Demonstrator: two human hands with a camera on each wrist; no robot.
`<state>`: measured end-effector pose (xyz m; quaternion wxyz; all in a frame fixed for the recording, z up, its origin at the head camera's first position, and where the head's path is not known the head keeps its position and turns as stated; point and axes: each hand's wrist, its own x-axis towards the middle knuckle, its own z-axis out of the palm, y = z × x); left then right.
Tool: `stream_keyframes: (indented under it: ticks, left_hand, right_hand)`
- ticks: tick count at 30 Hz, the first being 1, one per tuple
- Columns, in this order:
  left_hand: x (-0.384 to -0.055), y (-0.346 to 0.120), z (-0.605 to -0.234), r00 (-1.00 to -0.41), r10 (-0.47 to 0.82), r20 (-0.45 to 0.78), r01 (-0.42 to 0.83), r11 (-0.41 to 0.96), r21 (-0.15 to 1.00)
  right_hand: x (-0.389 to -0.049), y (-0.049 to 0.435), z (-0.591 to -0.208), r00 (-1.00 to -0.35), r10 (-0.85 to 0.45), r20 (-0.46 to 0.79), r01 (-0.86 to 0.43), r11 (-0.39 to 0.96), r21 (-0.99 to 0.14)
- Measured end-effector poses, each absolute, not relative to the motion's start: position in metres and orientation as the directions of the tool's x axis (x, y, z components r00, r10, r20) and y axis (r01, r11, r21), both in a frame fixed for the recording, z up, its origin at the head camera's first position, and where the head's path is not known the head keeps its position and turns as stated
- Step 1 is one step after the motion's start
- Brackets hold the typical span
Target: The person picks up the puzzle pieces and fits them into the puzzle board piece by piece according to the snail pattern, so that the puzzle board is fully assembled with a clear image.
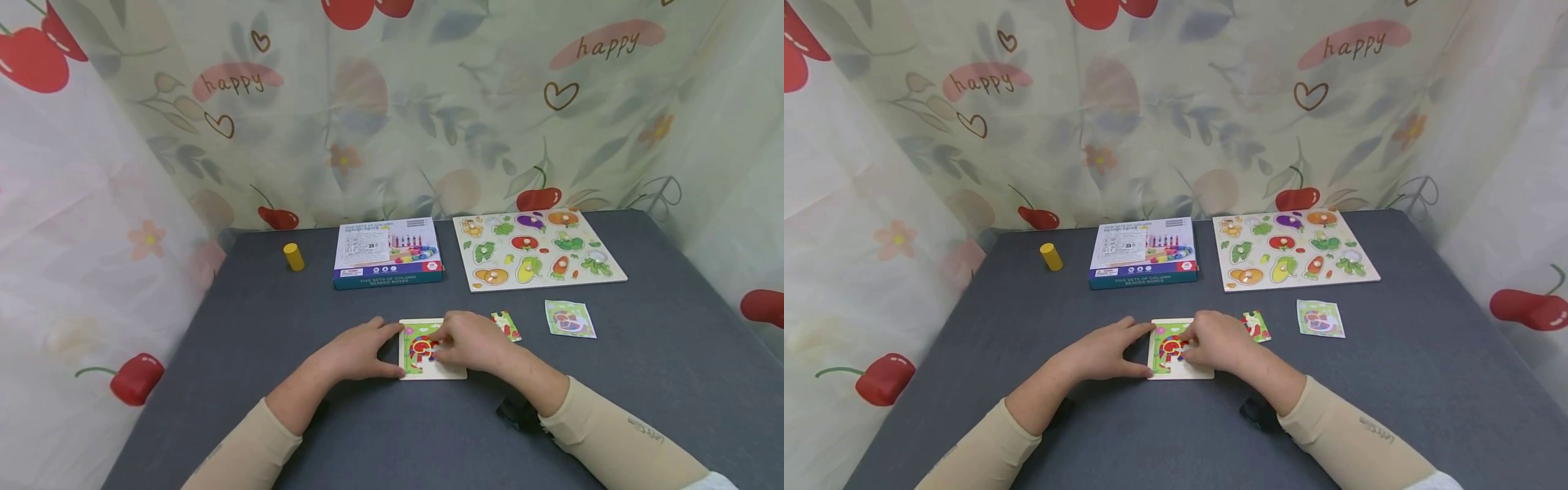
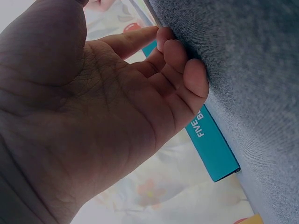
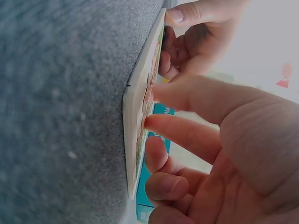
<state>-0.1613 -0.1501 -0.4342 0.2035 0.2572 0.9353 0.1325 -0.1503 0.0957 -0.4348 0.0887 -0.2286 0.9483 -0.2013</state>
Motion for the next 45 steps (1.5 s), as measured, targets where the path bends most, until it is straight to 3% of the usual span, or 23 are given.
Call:
stream_keyframes:
  ticks: [9,19,35,45]
  left_hand:
    - [-0.161,-0.149,-0.430,-0.778,0.551,-0.303,0.448,0.823,0.349]
    - [-0.161,-0.152,-0.434,-0.785,0.528,-0.325,0.412,0.836,0.362]
    - [-0.160,-0.150,-0.434,-0.786,0.534,-0.312,0.431,0.835,0.343]
    - [-0.160,-0.149,-0.433,-0.789,0.527,-0.318,0.421,0.839,0.345]
  right_hand:
    - [-0.154,0.097,-0.437,-0.897,-0.438,-0.062,-0.370,0.819,-0.439]
    - [-0.157,0.099,-0.433,-0.858,-0.509,-0.071,-0.427,0.784,-0.451]
    - [-0.147,0.114,-0.384,-0.842,-0.540,-0.003,-0.475,0.743,-0.471]
    - [-0.145,0.130,-0.364,-0.865,-0.502,0.023,-0.447,0.747,-0.492]
